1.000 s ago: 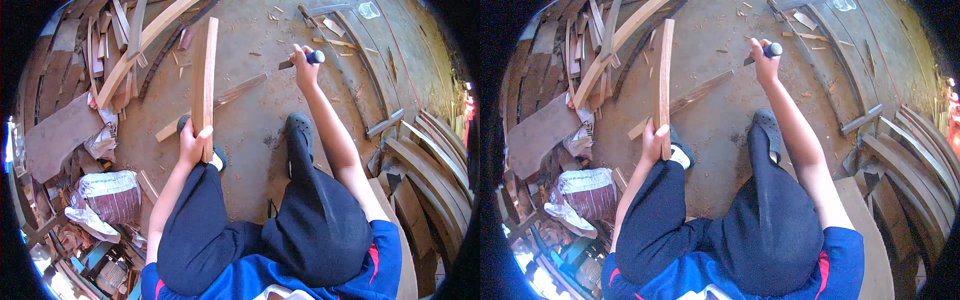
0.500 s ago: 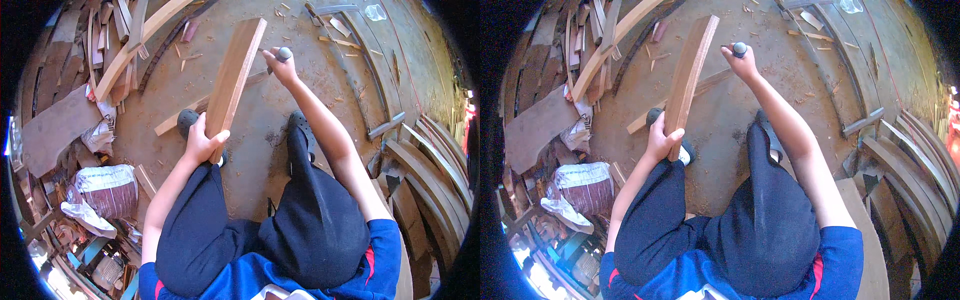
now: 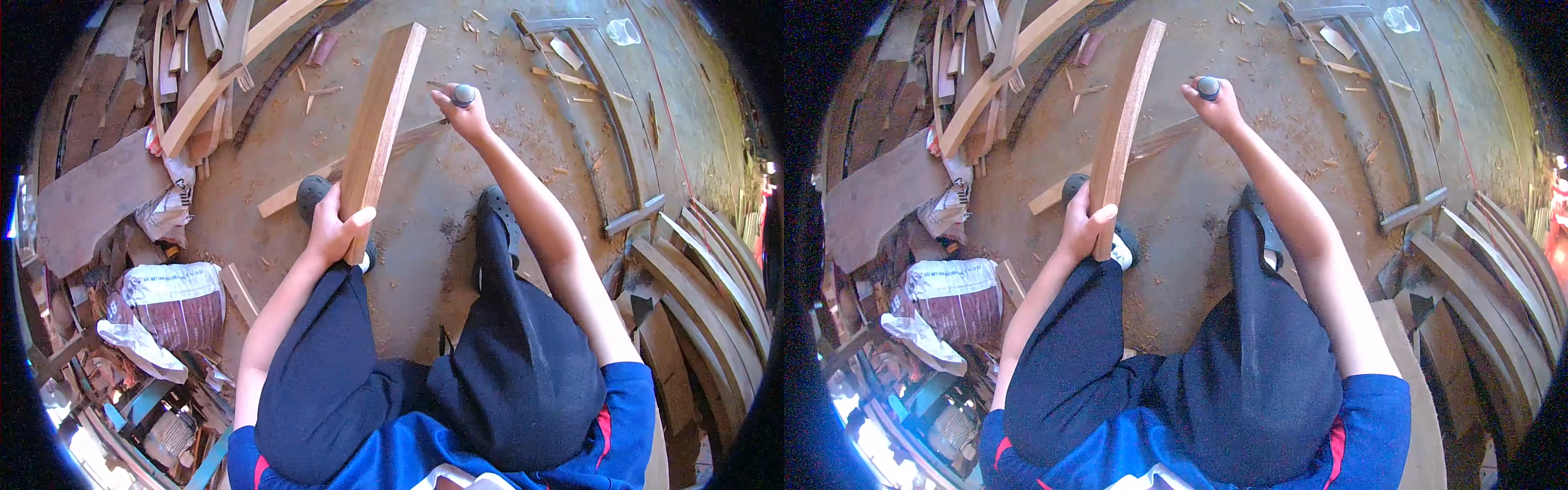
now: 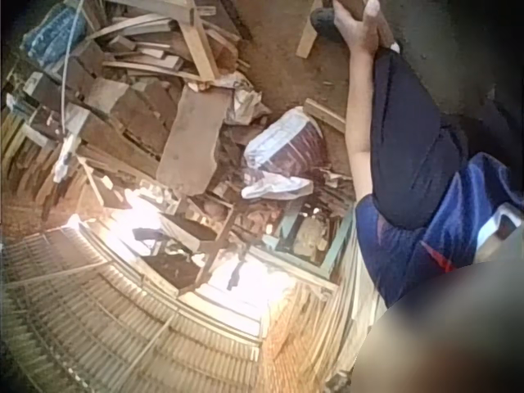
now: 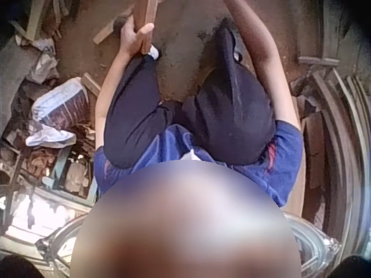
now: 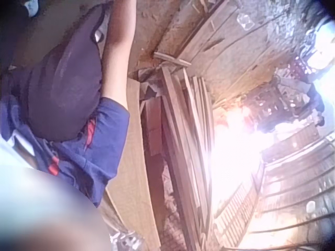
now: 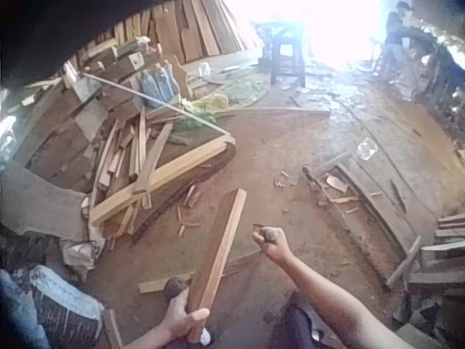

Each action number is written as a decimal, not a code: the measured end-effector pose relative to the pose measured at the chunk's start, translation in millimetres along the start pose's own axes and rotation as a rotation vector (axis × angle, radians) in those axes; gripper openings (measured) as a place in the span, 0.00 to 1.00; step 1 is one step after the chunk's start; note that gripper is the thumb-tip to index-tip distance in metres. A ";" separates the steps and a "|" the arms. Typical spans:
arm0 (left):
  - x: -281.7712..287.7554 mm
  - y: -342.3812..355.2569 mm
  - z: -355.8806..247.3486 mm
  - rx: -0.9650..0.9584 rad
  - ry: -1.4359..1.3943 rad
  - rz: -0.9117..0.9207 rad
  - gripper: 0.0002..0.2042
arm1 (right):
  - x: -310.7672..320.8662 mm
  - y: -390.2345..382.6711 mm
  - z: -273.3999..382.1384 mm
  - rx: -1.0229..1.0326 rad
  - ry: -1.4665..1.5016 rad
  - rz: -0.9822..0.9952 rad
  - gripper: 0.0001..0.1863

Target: The person is using a chisel to carve and refine wooden pieces while sitting in a workshop.

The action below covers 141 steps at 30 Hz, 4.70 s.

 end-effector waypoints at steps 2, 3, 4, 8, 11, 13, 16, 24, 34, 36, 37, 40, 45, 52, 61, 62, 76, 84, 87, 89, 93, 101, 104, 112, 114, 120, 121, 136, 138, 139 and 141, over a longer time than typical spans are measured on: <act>0.6 0.1 0.6 -0.021 0.045 -0.020 0.29 | -1.8 1.3 0.8 0.013 -0.004 0.037 0.16; 0.3 0.3 -0.1 -0.044 0.076 -0.008 0.29 | -2.9 1.8 0.9 0.007 0.002 0.059 0.16; 0.6 0.9 -0.8 -0.042 0.081 -0.019 0.29 | -3.4 2.4 -0.3 -0.042 -0.016 0.056 0.17; 4.1 2.9 -14.7 -0.080 0.195 -0.076 0.29 | -10.0 3.1 2.6 0.037 -0.027 0.113 0.17; 13.8 0.4 -37.7 -0.155 0.321 -0.210 0.29 | -11.7 3.7 1.8 0.028 -0.037 0.089 0.17; 22.5 -3.7 -57.2 -0.286 0.450 -0.374 0.29 | -10.1 4.6 -1.4 -0.035 -0.069 0.062 0.17; 29.1 -3.2 -75.0 -0.338 0.369 -0.393 0.29 | -6.7 5.5 -2.7 0.003 -0.029 0.031 0.17; 7.7 15.4 -67.0 -0.029 0.634 -0.030 0.32 | -9.5 -0.3 -6.8 0.105 0.158 -0.003 0.04; 2.7 18.4 -73.8 -0.303 0.590 -0.229 0.32 | -15.1 -1.6 4.4 0.291 -0.055 -0.037 0.08; -0.3 24.5 -63.1 -0.053 0.729 -0.055 0.31 | -17.8 -3.8 5.1 0.358 -0.093 -0.106 0.08; 1.8 22.8 -62.3 -0.067 0.731 -0.089 0.30 | -17.3 -2.9 2.9 0.324 0.005 -0.108 0.07; 7.0 15.0 -64.3 -0.249 0.556 -0.203 0.30 | -12.2 0.2 -5.5 0.188 0.057 0.015 0.09; 11.9 14.0 -67.9 -0.364 0.505 -0.458 0.30 | -4.0 4.0 -19.4 -0.185 -0.176 0.063 0.06; 5.5 16.7 -56.7 -0.210 0.812 -0.306 0.32 | -16.7 -6.1 7.8 0.333 -0.208 -0.106 0.10; 6.7 10.8 -58.9 -0.091 0.653 -0.237 0.32 | -10.1 -1.4 -4.6 0.077 0.051 -0.044 0.06; 7.1 10.0 -61.7 -0.101 0.657 -0.251 0.32 | -10.1 -0.5 -4.4 0.124 0.073 -0.031 0.06; 25.6 6.7 -101.3 -0.369 0.749 -0.765 0.32 | -4.4 10.9 -7.4 -0.012 -0.092 -0.067 0.16; 20.3 15.7 -98.0 -0.172 0.922 -0.457 0.31 | -2.3 8.4 -3.7 -0.011 0.024 -0.052 0.13; 20.1 11.8 -100.5 -0.246 0.788 -0.585 0.32 | -2.0 8.7 -4.8 -0.085 -0.039 0.002 0.12; 18.8 12.6 -103.2 -0.303 0.740 -0.646 0.32 | -4.7 9.4 -6.0 -0.124 -0.097 -0.053 0.12; 14.9 23.2 -97.3 -0.108 0.988 -0.292 0.31 | -11.3 10.6 1.1 0.136 0.169 -0.056 0.14; 22.7 19.8 -94.6 -0.305 0.602 -0.607 0.32 | -5.5 13.1 -6.8 -0.060 0.008 -0.040 0.12; 12.0 26.0 -81.7 -0.050 0.841 -0.173 0.33 | -8.4 13.4 0.4 0.242 0.167 -0.127 0.11; 21.1 20.2 -90.3 -0.454 0.442 -0.692 0.33 | -4.4 13.5 -13.4 -0.054 -0.004 -0.026 0.13; 17.7 23.0 -89.5 -0.435 0.421 -0.619 0.32 | -5.7 13.6 -15.1 -0.074 -0.007 -0.065 0.13; 17.9 13.3 -90.2 -0.372 0.728 -0.530 0.31 | -9.0 15.1 -11.8 0.047 0.064 -0.060 0.14; 19.6 11.9 -91.6 -0.432 0.659 -0.595 0.31 | -10.0 14.0 -10.0 0.103 0.080 0.000 0.14; 27.1 7.0 -91.0 -0.386 0.591 -0.634 0.31 | -2.4 14.7 -20.9 -0.001 -0.054 -0.033 0.18; 17.2 15.4 -87.3 -0.217 0.851 -0.410 0.31 | -1.8 17.1 -35.0 -0.009 0.027 0.032 0.12; 11.1 17.5 -85.9 -0.189 1.026 -0.278 0.31 | -0.7 18.9 -41.2 0.021 0.042 0.039 0.12; 5.7 13.3 -87.6 -0.266 0.937 -0.192 0.31 | -9.8 11.9 -39.3 0.625 -0.611 0.184 0.16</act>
Point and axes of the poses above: each hand's wrist, its own y-axis towards the middle knuckle, its own x-axis out of the back of the hand, z = x × y, the point moved 3 cm from there along y, towards the middle knuckle, and after that the axes turned 12 degrees about y, right-handed, at the moved point
